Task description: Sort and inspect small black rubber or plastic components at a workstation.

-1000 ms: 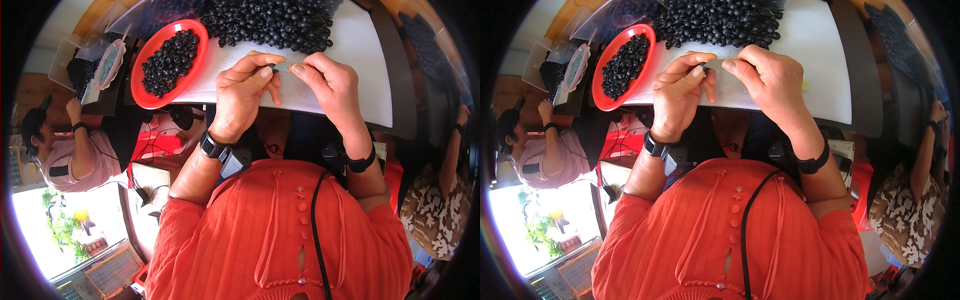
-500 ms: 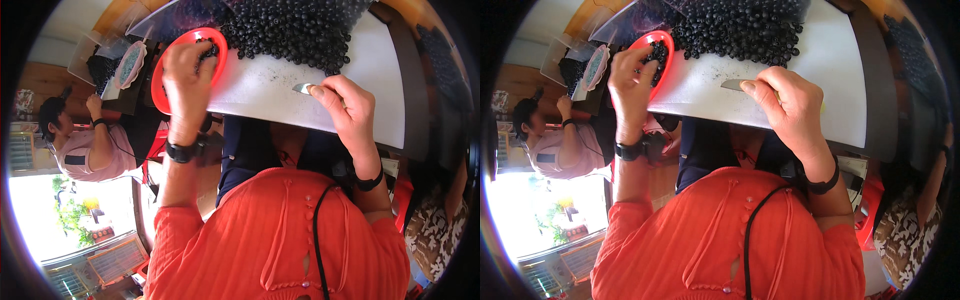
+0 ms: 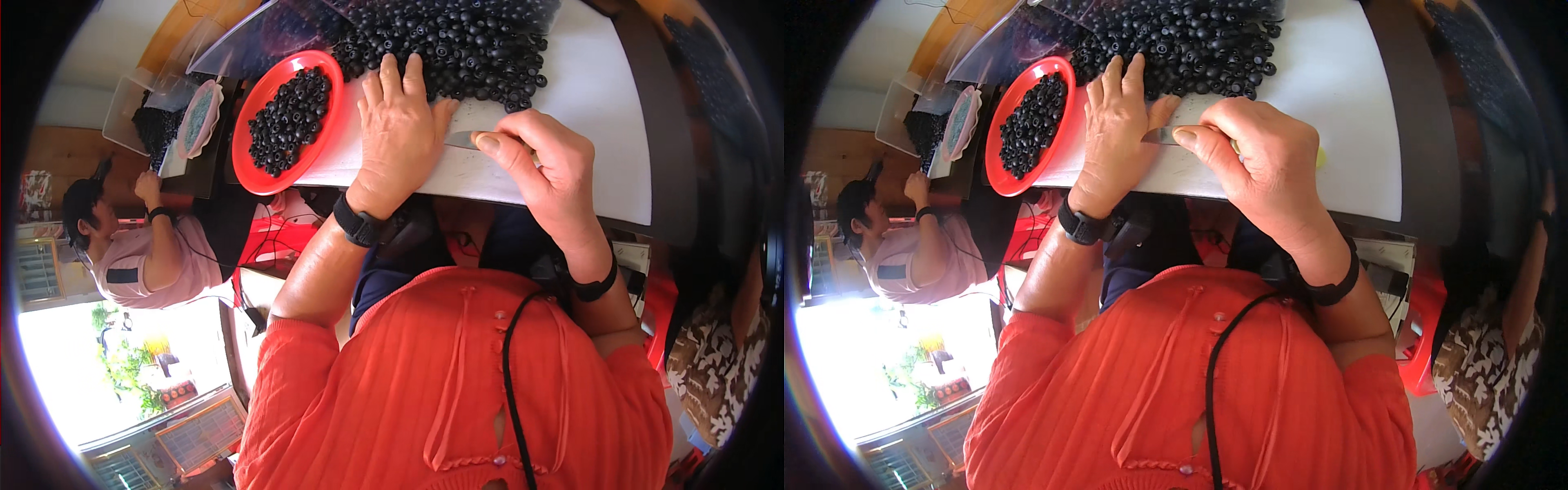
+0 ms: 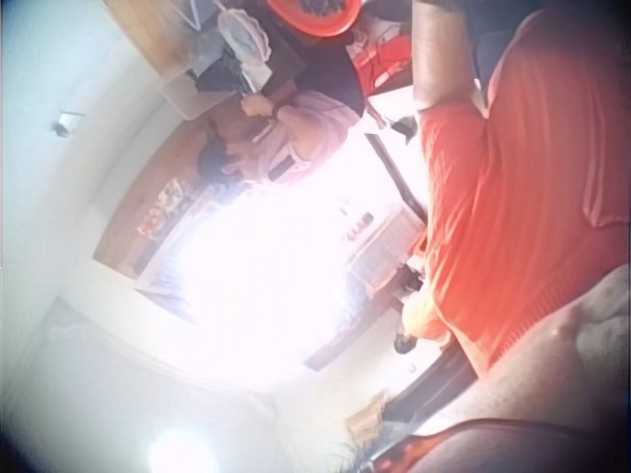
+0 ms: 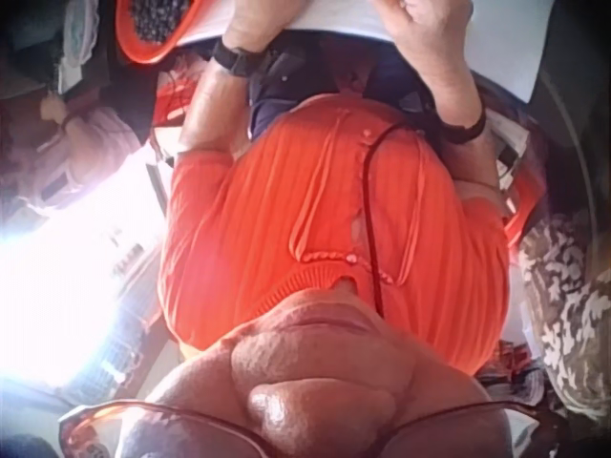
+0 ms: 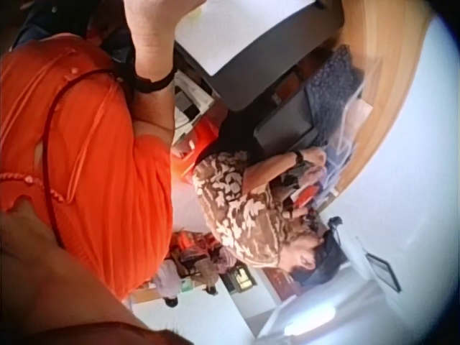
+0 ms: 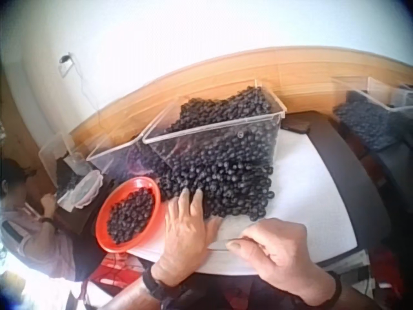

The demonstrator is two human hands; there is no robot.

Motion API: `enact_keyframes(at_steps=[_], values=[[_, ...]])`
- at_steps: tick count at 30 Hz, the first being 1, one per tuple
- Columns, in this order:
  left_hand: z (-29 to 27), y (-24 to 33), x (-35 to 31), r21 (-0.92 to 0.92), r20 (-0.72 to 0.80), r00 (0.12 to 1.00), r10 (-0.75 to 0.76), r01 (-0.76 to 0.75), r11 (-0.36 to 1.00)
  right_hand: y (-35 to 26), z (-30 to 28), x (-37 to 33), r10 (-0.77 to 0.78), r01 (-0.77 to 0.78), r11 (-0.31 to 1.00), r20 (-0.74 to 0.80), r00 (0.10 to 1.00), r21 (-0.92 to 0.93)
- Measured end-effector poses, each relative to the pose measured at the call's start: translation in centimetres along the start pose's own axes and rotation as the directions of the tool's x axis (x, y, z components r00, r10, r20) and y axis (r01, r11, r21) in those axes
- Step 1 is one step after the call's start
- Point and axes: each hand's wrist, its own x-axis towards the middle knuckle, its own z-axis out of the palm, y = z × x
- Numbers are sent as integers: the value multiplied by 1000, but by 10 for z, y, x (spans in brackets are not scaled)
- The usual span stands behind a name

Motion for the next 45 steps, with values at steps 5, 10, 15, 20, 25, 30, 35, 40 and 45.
enact_keyframes(at_steps=[5, 10, 15, 20, 25, 30, 35, 40, 45], values=[[0, -1, -8, -39, -17, 999, 50, -51, 998, -1, 2, 0, 25, -24, 1000, -21, 999, 6], [-4, 2, -18, -31, -13, 993, 113, -114, 993, -1, 4, 1, 29, -29, 1000, -33, 999, -2], [-9, 4, -23, -102, -54, 989, 136, -141, 985, -1, 6, 0, 102, -104, 994, -49, 994, -24], [-25, -5, -29, -309, -41, 990, 132, -139, 941, 2, 6, 0, 66, -68, 997, -65, 996, -38], [-40, -22, -41, -313, -140, 988, 69, -110, 943, 4, 6, 0, 54, -56, 998, -72, 996, -24], [-39, -31, -49, -362, -184, 979, -85, 14, 932, 1, 4, 0, 53, -55, 998, -73, 996, -23], [-35, -33, -30, -245, -173, 983, 53, -95, 965, 2, 5, -1, 52, -53, 999, -67, 996, -14], [-27, -33, -19, -144, -133, 984, 116, -135, 980, 2, 5, -2, 44, -45, 999, -64, 997, -9], [-35, -28, -24, -153, -145, 983, 111, -133, 979, 3, 6, -1, 6, -7, 1000, -81, 997, -11]])
